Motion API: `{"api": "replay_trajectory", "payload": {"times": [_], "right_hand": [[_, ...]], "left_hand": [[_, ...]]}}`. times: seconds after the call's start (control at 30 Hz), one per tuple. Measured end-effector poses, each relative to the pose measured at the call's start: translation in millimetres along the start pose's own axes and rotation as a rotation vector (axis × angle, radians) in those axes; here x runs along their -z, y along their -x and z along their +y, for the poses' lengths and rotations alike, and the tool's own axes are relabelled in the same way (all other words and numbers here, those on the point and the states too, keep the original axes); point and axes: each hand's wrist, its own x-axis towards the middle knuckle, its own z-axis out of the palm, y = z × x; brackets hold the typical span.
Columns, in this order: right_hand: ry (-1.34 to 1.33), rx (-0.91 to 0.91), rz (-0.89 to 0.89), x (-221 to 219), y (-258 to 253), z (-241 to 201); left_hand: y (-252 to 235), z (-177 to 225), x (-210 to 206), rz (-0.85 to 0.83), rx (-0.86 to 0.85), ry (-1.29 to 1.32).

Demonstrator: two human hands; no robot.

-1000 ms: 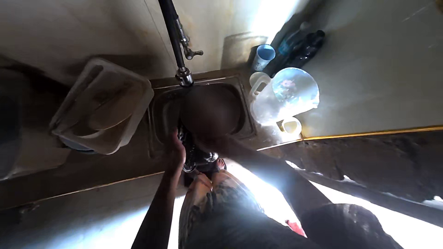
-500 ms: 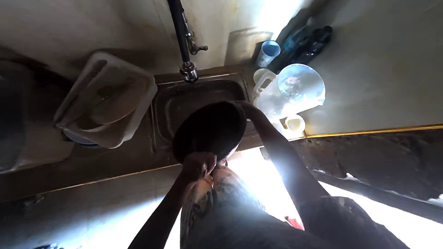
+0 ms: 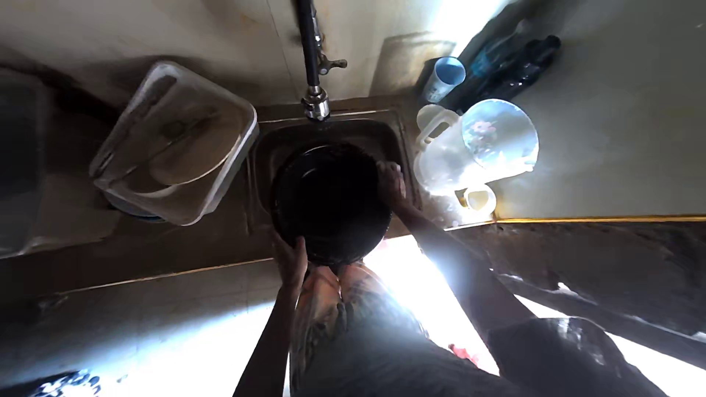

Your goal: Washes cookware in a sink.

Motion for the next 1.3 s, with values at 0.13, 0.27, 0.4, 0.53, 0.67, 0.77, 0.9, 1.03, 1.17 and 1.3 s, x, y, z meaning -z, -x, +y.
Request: {"api": "replay_trajectory", "payload": {"times": [0.13, 0.27, 0.4, 0.53, 0.67, 0.77, 0.9, 1.03, 1.17, 1.3], "right_hand": [[0.036, 0.233, 0.32, -45.2, -1.3, -3.2], [-0.25, 0.172, 0.193, -59.8, 23.6, -86.5], [-0.557, 0.147, -0.371, -50.5, 116.2, -162.1], [-0.106, 0.443, -0.887, -23.2, 128.5, -93.1], [0.557, 0.604, -0.54, -43.9, 46.8, 15.4], [0.287, 0.375, -0.479, -71.6, 67.8, -19.7], [-0.13, 0.386, -0.879, -37.8, 119.4, -95.2], [0.345, 0.577, -0.807, -25.3, 68.5, -13.2], [0.249, 0.464, -0.299, -81.9, 20.5, -10.4], [-0.248, 0.345, -0.34, -106.2, 76.2, -111.7]], "left_hand": [[1.1, 12.5, 8.5, 0.096, -0.109, 0.102], [4.7, 15.6, 7.7, 0.115, -0.211, 0.081], [3.0, 1.8, -10.3, 0.09, -0.222, -0.022], [-18.9, -1.3, 7.1, 0.16, -0.097, -0.007], [-11.6, 26.1, 16.0, 0.106, -0.22, -0.019], [-6.3, 44.6, 1.1, 0.107, -0.224, 0.02], [-10.9, 39.9, 2.9, 0.153, -0.229, -0.026], [-15.9, 24.7, 17.5, 0.097, -0.173, 0.081], [-2.3, 30.7, -1.8, -0.04, -0.151, 0.169], [-8.2, 39.4, 2.9, -0.043, -0.145, 0.12]]}}
